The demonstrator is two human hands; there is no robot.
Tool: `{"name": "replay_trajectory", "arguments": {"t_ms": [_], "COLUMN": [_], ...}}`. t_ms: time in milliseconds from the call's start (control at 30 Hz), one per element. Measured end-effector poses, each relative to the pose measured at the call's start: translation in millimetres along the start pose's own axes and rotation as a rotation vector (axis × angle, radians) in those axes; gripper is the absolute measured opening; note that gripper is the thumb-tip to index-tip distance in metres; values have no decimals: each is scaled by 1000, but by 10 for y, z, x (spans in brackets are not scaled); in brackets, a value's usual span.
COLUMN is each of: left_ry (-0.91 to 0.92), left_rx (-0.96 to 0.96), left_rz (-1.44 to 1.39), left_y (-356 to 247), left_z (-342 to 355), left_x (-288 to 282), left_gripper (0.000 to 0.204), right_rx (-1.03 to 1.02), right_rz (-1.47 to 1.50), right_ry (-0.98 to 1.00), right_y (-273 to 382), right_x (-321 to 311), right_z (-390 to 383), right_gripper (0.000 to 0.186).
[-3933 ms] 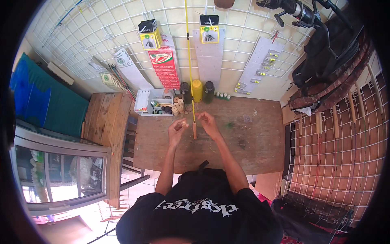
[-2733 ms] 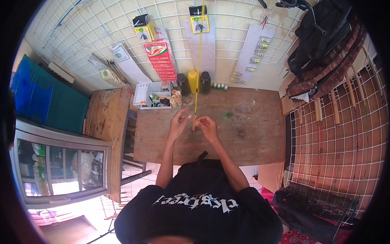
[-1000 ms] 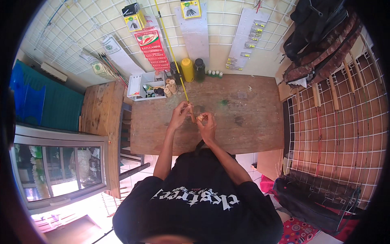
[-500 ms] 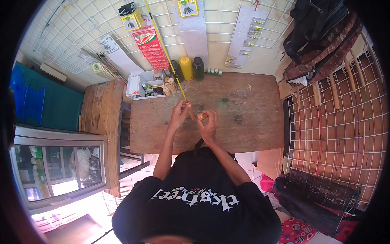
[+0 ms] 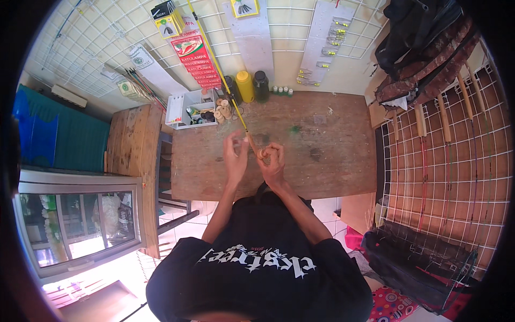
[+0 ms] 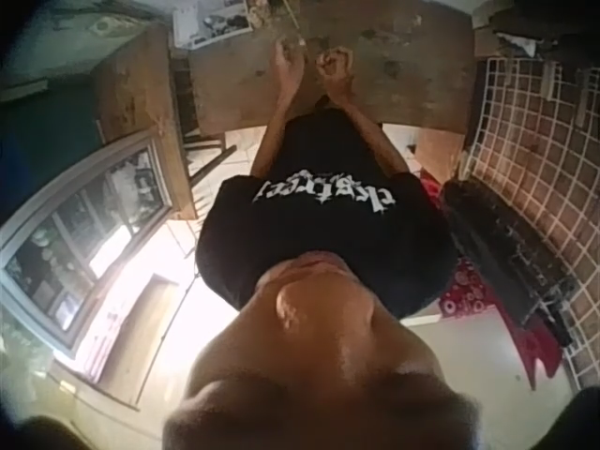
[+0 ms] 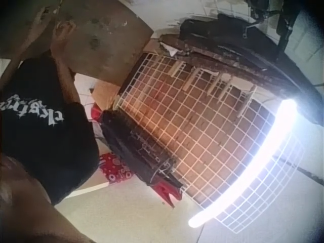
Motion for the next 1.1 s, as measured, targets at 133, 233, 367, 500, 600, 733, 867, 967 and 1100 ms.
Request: {"name": "replay_trajectory", "arguments": {"t_ms": [133,233,367,500,600,733,867,967,1100], "left_ry": [471,402,388,451,535,575,581,569,561], "left_rx": [-350,-421,-434,-421,-412,-449,-479,-468,-482], "left_rz": [-585,-717,-731,-747,-730,-751,-746,-770,-794], "left_y": [89,124,127,137,169,216,239,216,206], "left_z": [-216,-287,-231,-195,-211,-265,-275,-288,-304], "left_x": [48,47,-56,-136,-134,-97,-81,-84,-82], "left_gripper": [34,34,37,40,41,44,44,44,43], "right_rx": [-23,-7,-21,442,538,600,621,626,645], "right_rz": [46,116,193,649,723,720,667,602,481], "right_ry": [20,88,270,347,379,414,383,383,416], "right_y": [58,122,111,-83,-72,-69,-51,-15,6], "right_x": [48,32,-77,-210,-249,-244,-260,-283,-304], "right_z": [23,72,162,103,131,101,111,130,146], "right_gripper": [43,45,48,41,28,15,11,11,13]}}
Point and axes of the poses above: each hand's wrist, its own z-axis towards the middle knuckle, its own x-axis out of the palm, y = z × x, the point moved 2 cm from there along z, towards the middle knuckle, and after that the axes turned 1 degree about -x, right-handed, at the moved point
